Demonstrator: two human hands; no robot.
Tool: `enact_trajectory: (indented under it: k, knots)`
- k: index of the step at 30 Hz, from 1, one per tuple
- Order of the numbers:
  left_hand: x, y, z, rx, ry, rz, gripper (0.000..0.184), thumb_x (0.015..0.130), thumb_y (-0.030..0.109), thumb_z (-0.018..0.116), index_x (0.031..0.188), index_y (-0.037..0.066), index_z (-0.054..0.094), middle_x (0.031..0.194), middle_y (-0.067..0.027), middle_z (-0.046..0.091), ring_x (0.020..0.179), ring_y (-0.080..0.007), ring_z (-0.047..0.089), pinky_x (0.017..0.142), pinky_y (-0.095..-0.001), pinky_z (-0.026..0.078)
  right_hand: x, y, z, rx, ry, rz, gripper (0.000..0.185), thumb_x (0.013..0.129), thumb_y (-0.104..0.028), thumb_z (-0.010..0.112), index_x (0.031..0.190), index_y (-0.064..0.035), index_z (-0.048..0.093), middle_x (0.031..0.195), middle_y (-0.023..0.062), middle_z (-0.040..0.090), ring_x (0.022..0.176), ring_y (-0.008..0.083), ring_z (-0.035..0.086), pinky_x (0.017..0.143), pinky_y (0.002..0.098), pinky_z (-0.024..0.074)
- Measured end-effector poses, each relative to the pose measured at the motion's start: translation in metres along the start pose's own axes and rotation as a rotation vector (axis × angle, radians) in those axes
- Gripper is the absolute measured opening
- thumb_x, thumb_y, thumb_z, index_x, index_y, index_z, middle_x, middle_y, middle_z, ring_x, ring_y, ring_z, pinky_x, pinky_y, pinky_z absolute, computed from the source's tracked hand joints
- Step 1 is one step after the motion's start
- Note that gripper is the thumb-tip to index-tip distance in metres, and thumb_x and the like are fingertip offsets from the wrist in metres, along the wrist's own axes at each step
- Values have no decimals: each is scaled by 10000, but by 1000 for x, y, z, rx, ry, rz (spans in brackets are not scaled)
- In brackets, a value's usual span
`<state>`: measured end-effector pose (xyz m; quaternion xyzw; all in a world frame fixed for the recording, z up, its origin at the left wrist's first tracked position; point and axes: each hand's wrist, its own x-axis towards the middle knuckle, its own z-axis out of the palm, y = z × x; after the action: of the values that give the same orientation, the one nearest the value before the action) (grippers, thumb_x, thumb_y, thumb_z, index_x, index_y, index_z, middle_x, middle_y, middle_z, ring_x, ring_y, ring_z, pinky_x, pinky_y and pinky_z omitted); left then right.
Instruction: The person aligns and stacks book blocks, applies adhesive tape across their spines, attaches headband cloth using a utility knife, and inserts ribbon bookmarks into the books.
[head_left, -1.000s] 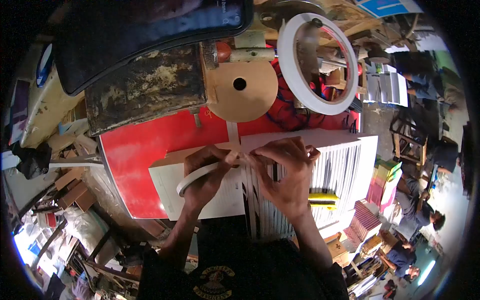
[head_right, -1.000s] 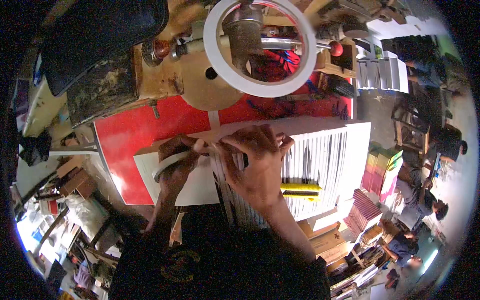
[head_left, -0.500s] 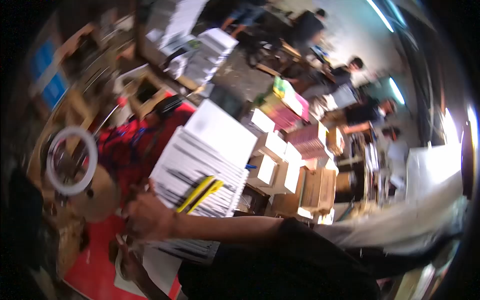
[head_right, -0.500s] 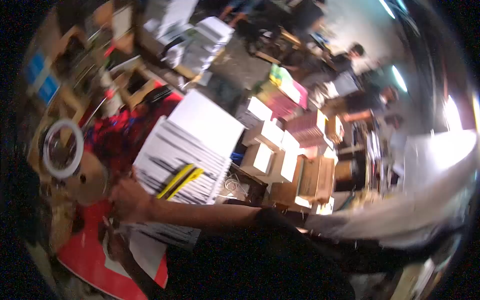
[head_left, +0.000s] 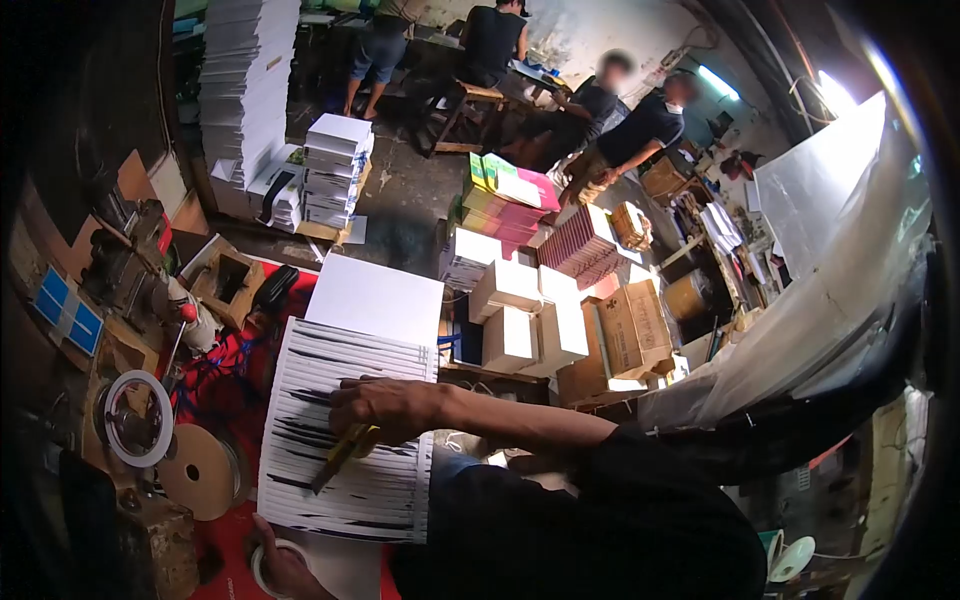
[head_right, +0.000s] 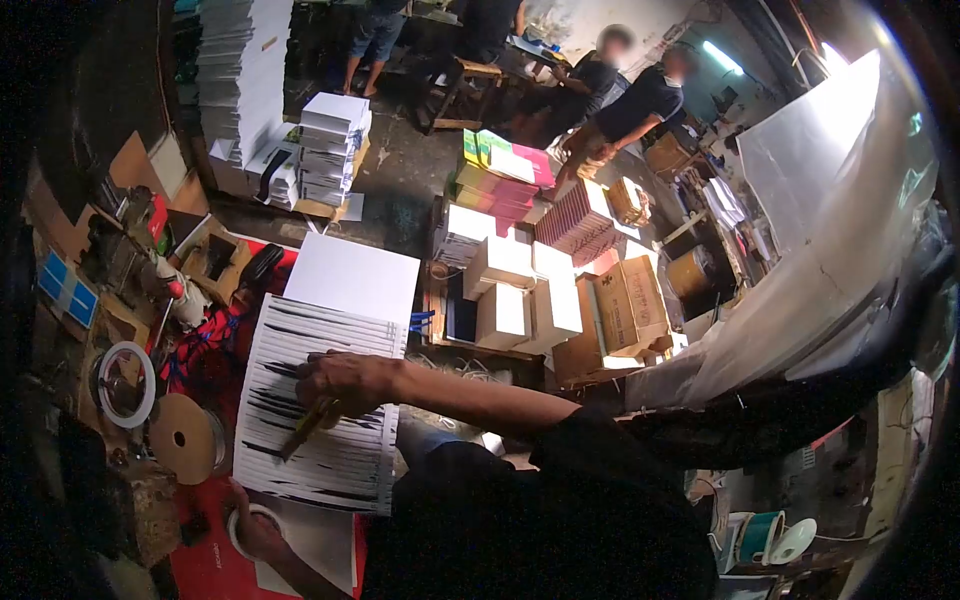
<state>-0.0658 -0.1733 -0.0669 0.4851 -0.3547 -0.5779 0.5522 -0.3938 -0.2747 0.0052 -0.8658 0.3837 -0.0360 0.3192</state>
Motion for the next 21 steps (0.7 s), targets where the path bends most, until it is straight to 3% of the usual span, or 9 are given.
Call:
enact_trajectory:
  k: [1,3,10,12,13,14,16,18,21]
  knots:
    - [-2,1,3,-215,-20,-241,290,953,314,709,834,55,656,746,20,525,652,-104,440,641,-271,387,0,2,4,106,21,-14,385,790,-96,779,1142,-32,638,1142,147,580,1167,339,534,1013,429,457]
    - [17,-53,-1,94,412,48,347,922,347,744,776,59,618,715,39,493,632,-79,404,615,-260,367,-1,-1,9,117,6,28,353,822,-85,741,1147,-17,623,1121,160,573,1128,349,549,964,410,478]
    - [16,-73,-27,432,478,-100,370,905,398,731,870,32,688,748,-3,607,667,-108,514,620,-277,420,-7,-30,-10,292,15,-41,417,908,-132,621,1279,22,508,932,244,664,836,403,653,750,464,528]
    - [6,-38,-13,321,340,-280,327,932,383,690,1006,65,712,818,0,666,705,-92,556,622,-249,429,-2,-40,-15,146,39,-136,481,972,-213,633,1424,-110,502,1167,181,670,1005,358,659,860,432,535]
    - [-2,-20,3,383,359,-185,333,932,392,690,1006,68,713,835,16,678,685,-88,564,601,-246,429,-2,-47,-13,22,11,-24,471,968,-235,637,1413,-127,526,1325,150,613,1127,337,624,933,426,529]
    - [1,-5,10,208,366,-277,225,973,212,648,946,-7,691,846,-68,708,730,-149,641,715,-283,550,0,-65,-26,-16,-5,-64,482,968,-262,637,1420,-139,523,1448,123,530,1221,347,571,979,438,516]
    - [0,-12,2,0,264,-119,105,934,69,685,949,-35,680,897,-101,722,812,-177,698,767,-298,579,14,-112,-41,-248,-78,52,454,927,-239,674,1356,-120,586,1063,113,624,1011,285,648,836,421,550]
    - [-2,-15,-1,65,226,17,125,929,97,697,933,-28,691,872,-93,724,789,-152,690,738,-272,562,22,-125,-28,-468,14,-238,426,900,-217,652,1301,-96,573,942,143,574,872,285,623,741,409,534]
    - [-12,-7,-13,294,199,79,130,921,117,710,919,-14,706,826,-77,722,773,-122,684,691,-257,541,43,-161,-10,-728,-15,-389,347,900,-172,650,1239,-103,642,985,83,582,935,211,629,780,364,525]
